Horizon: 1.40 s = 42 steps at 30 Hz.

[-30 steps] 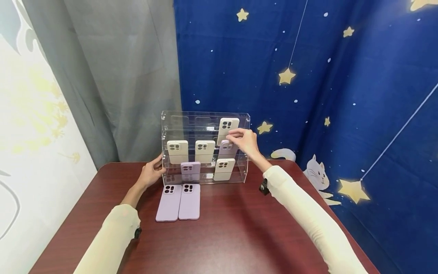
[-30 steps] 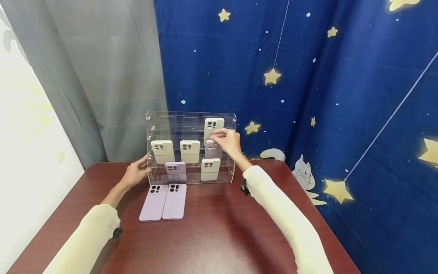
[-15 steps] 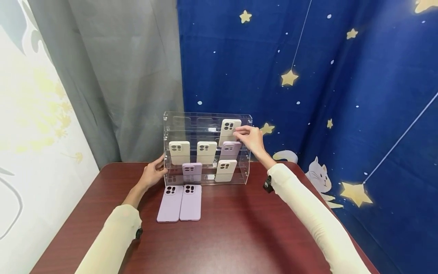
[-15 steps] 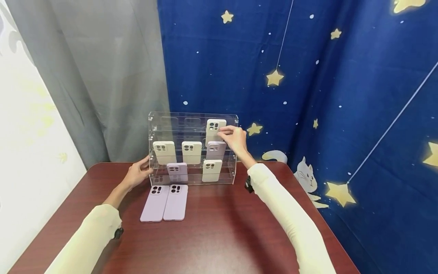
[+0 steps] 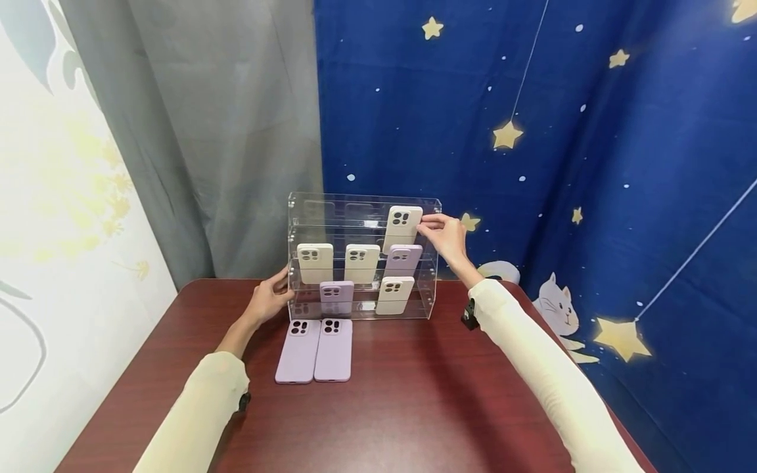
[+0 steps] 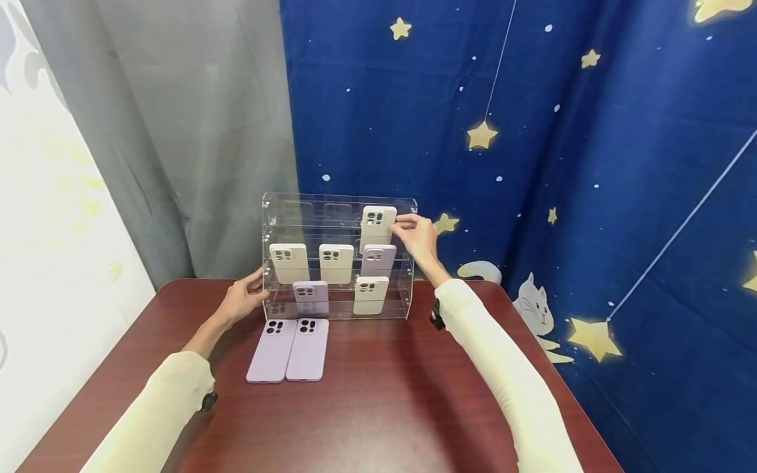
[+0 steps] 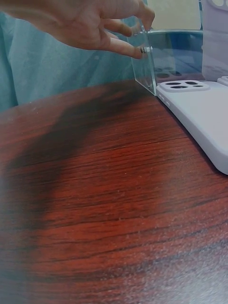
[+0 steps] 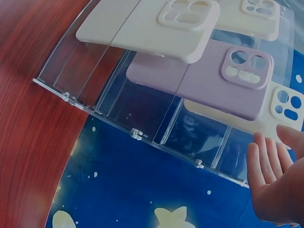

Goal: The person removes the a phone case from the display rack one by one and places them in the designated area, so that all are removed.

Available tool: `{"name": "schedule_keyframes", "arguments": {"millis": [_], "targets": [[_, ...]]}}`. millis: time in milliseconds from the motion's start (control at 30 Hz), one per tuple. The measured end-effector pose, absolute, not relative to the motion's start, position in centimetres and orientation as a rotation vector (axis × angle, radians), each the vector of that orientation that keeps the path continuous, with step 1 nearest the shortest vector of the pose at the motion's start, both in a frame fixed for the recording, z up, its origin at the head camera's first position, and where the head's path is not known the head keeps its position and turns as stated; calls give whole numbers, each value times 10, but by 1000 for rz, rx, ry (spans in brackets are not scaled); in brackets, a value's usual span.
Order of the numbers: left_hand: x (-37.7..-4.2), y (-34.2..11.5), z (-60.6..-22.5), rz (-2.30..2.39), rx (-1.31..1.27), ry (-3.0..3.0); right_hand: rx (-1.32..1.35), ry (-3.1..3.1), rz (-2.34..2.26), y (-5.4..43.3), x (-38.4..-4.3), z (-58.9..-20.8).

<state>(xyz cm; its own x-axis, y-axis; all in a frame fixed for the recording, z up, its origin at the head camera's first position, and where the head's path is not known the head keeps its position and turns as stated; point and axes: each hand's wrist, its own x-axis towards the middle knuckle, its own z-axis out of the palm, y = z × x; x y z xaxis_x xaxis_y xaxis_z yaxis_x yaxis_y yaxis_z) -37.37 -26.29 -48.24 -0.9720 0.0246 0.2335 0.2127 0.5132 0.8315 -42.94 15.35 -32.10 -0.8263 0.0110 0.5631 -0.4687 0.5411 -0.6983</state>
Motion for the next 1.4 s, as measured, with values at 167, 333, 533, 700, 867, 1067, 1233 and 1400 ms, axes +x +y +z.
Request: {"name": "schedule_keyframes", "arguments": {"millis": [167,333,533,700,867,1067,1233,1400], "targets": [[-375,-263,-482,-1478,-192,-2557,340,-2301,1234,154,-435,-322],[-379,-264,-485,-1502,-189,-2533,339,-2327,1267,153,-439,-324],[-378,-264,-485,-1517,-199,-2520,329,-2372,1248,151,-444,-326],[-375,-263,-483,-1520,-215,-2520,337,-2382,1237,149,-448,-327],[-375,-264,-483,-1529,-207,-2515,347,-2382,1226,147,-450,-327],[-374,-262,-481,-1526,-203,-2513,340,-2385,1228,145,-448,-323],[-375,-263,-482,-1526,-203,-2515,356,-2368,1224,144,-448,-319],[-374,-265,-482,-1533,-198,-2511,387,-2346,1243,142,-447,-311]]}}
